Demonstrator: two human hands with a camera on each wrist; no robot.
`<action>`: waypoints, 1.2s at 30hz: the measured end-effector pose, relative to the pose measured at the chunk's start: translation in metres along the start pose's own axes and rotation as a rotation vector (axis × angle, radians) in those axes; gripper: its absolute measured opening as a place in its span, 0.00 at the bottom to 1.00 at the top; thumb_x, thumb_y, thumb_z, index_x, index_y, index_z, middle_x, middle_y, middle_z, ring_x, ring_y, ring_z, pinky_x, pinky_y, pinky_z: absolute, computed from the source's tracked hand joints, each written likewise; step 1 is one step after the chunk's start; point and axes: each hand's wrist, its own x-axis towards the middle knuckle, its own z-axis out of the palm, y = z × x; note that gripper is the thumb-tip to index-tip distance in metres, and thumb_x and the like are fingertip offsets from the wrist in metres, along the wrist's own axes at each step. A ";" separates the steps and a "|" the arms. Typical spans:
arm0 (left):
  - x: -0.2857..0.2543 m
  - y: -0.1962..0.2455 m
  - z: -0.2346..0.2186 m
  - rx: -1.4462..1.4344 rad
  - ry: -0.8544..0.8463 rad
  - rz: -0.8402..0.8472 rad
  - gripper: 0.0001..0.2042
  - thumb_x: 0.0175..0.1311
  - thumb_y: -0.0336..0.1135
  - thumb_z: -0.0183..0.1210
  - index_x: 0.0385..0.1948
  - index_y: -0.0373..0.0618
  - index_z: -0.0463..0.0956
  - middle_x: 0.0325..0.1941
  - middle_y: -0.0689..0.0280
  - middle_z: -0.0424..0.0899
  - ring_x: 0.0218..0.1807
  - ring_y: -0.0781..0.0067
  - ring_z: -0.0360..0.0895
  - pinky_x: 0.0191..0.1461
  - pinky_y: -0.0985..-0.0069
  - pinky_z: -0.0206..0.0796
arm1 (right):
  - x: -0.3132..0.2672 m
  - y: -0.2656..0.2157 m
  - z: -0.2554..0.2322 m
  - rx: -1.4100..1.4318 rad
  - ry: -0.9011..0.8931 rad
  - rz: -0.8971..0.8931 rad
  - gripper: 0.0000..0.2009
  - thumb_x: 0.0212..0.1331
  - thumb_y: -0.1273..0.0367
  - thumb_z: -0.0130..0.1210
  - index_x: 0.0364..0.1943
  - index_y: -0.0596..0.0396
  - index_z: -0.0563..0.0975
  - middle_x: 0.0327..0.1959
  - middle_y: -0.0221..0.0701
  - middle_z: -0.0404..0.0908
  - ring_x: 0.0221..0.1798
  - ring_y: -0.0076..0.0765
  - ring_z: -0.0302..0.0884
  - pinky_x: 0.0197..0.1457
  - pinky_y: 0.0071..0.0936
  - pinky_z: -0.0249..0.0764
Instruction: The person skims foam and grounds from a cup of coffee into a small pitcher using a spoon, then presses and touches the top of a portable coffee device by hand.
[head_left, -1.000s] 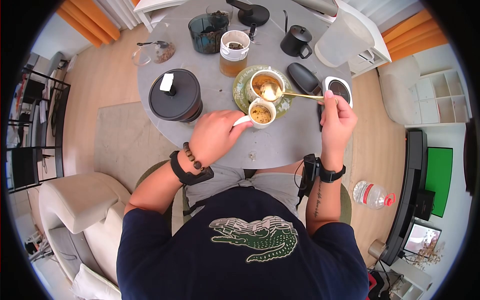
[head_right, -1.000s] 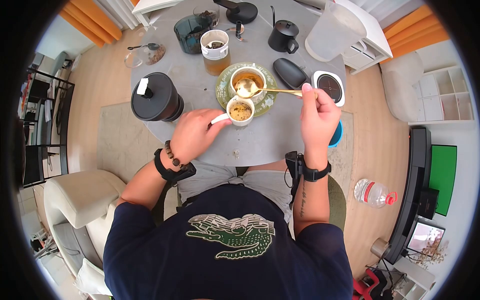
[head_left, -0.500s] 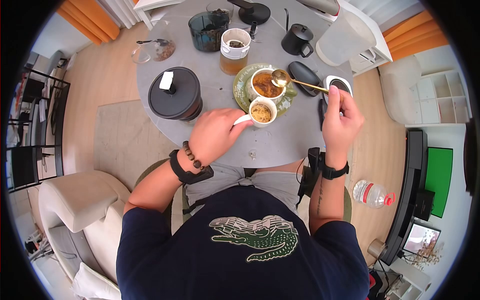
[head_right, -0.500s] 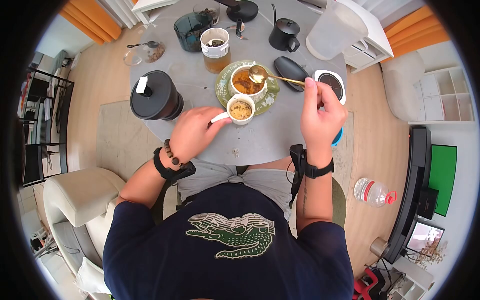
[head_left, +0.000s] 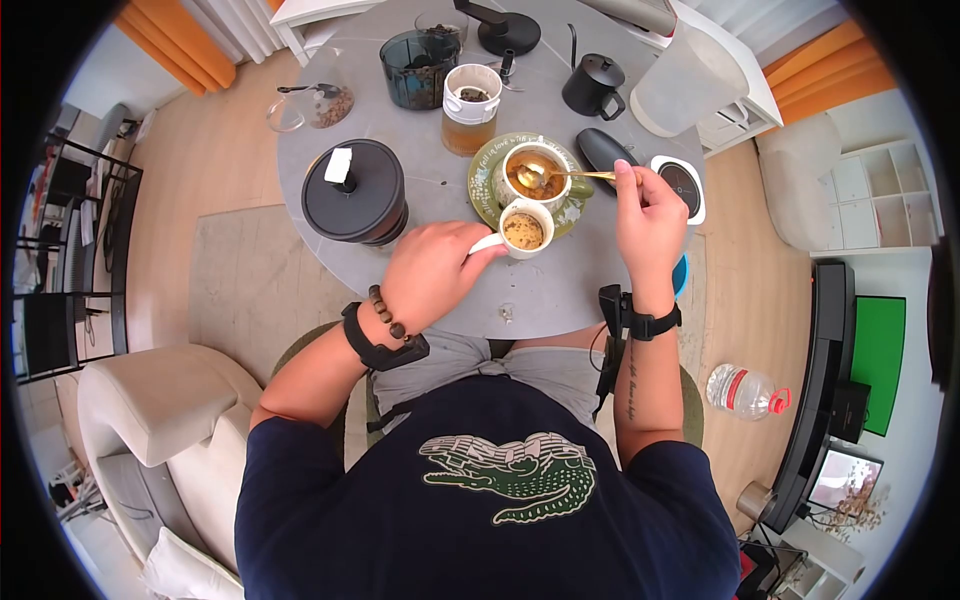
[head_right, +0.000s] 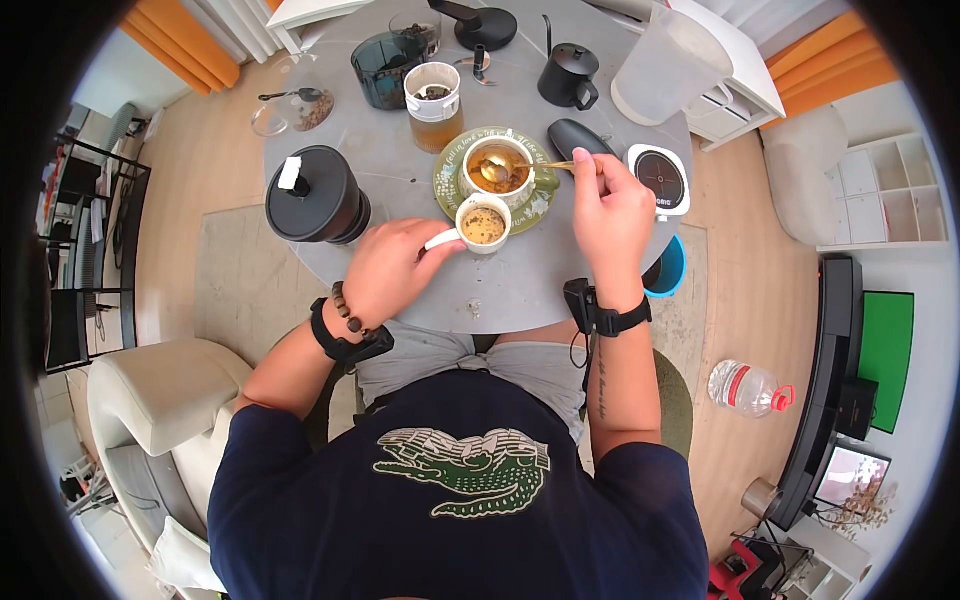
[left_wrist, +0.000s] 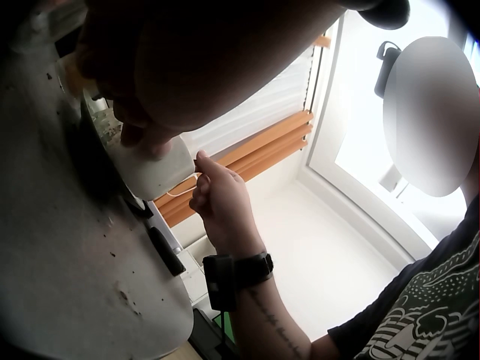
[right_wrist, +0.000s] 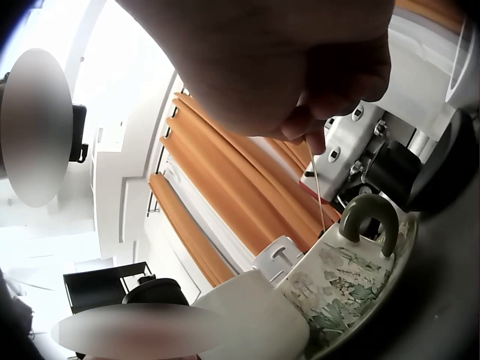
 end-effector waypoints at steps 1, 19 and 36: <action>0.000 0.000 0.000 -0.002 0.007 0.004 0.13 0.77 0.44 0.69 0.43 0.41 0.91 0.37 0.53 0.92 0.39 0.45 0.89 0.43 0.54 0.79 | 0.000 0.003 0.001 0.022 -0.020 0.047 0.17 0.77 0.59 0.69 0.36 0.61 0.90 0.14 0.28 0.73 0.20 0.20 0.62 0.27 0.29 0.62; -0.001 -0.001 0.001 0.006 0.004 0.004 0.14 0.79 0.46 0.65 0.41 0.45 0.89 0.37 0.55 0.91 0.40 0.45 0.89 0.43 0.50 0.78 | 0.009 0.025 0.005 0.260 -0.095 0.317 0.21 0.78 0.58 0.67 0.32 0.63 0.89 0.18 0.18 0.72 0.24 0.14 0.62 0.29 0.24 0.57; -0.001 0.000 0.000 0.019 -0.003 -0.005 0.13 0.76 0.44 0.70 0.44 0.43 0.92 0.37 0.54 0.92 0.38 0.45 0.89 0.42 0.55 0.79 | -0.001 -0.018 -0.041 0.367 -0.075 0.287 0.19 0.80 0.62 0.67 0.30 0.59 0.86 0.18 0.14 0.67 0.21 0.11 0.57 0.26 0.21 0.51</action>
